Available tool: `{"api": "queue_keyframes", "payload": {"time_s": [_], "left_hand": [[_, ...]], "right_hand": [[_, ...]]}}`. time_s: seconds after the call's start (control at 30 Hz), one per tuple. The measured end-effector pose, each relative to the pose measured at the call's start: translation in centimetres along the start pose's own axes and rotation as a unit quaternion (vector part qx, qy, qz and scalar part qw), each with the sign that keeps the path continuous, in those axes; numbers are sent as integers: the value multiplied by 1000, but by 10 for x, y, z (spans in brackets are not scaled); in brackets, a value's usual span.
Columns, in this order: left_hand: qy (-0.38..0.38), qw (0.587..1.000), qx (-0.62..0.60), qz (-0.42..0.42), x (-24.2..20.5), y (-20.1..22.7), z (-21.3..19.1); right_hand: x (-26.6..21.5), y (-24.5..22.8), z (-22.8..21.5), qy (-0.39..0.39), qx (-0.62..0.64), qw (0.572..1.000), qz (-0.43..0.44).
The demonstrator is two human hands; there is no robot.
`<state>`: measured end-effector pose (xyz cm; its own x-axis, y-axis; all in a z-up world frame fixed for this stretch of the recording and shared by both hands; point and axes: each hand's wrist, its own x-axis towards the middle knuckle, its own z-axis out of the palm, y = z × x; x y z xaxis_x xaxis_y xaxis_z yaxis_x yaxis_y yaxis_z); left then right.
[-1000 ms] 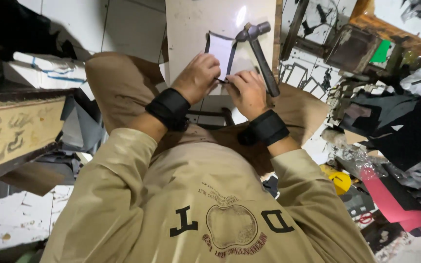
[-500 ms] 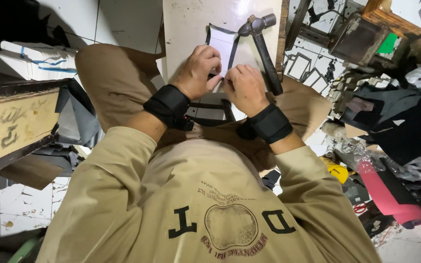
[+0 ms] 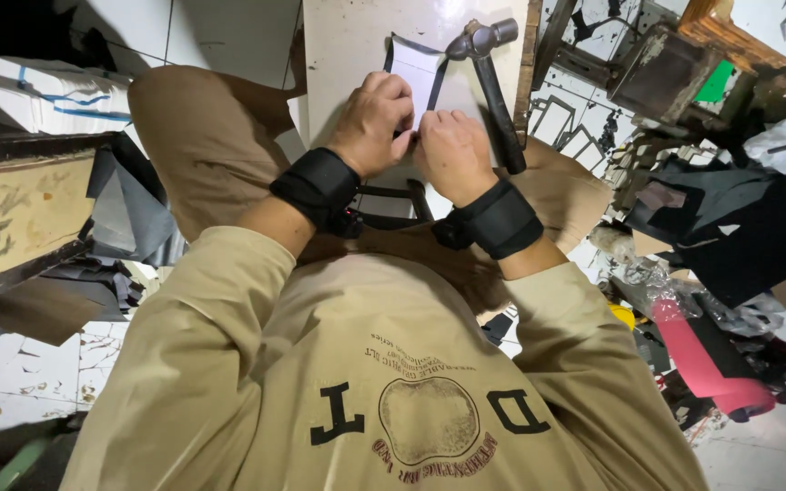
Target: The person assembles and hammers the edges of a small leather wallet.
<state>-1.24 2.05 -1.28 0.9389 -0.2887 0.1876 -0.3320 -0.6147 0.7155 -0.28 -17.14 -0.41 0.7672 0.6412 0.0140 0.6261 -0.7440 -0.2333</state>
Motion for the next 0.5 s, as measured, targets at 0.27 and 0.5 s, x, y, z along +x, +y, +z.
{"api": "queue_keyframes", "payload": {"time_s": [0.27,0.5], "left_hand": [[-6,999,-32,4,-7,-14,19],[-3,1000,-14,28,-10,-15,18]], "right_hand": [[-23,-6,-30,109,168,979,-27],[-21,-2,-15,137,153,978,-44]]}}
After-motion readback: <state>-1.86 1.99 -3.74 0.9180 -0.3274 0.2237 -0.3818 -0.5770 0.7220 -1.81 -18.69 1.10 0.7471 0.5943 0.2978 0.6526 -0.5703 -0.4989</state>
